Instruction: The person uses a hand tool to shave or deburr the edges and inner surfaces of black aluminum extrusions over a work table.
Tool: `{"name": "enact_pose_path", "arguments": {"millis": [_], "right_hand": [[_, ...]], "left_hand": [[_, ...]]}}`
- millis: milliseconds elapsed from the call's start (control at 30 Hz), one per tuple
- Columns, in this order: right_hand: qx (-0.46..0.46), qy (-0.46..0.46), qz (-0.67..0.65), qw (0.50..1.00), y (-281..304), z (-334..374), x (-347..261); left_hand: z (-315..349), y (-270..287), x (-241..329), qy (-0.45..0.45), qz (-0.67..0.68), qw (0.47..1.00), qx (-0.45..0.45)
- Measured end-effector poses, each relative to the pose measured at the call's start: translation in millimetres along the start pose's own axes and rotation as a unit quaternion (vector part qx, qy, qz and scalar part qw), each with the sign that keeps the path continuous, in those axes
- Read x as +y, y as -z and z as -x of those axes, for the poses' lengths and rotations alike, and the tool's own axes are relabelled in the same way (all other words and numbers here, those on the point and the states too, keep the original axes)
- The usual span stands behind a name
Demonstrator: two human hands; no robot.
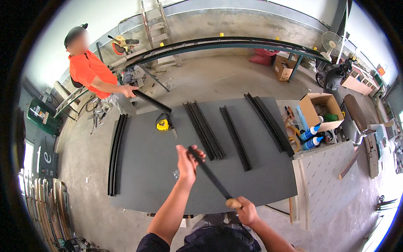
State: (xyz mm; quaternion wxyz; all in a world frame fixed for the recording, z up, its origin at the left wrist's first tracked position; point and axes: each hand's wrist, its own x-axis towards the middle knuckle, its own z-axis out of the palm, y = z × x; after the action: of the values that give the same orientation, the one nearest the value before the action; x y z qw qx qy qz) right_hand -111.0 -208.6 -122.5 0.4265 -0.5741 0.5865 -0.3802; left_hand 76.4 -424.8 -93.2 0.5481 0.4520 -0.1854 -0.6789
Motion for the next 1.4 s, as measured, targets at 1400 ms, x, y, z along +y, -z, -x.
{"name": "enact_pose_path", "arguments": {"millis": [1400], "right_hand": [[-0.029,-0.106,0.159,0.981,-42.2,-85.1,66.1]], "left_hand": [[62.4,135.5,-123.0,0.022,-0.336,0.940,-0.056]]}}
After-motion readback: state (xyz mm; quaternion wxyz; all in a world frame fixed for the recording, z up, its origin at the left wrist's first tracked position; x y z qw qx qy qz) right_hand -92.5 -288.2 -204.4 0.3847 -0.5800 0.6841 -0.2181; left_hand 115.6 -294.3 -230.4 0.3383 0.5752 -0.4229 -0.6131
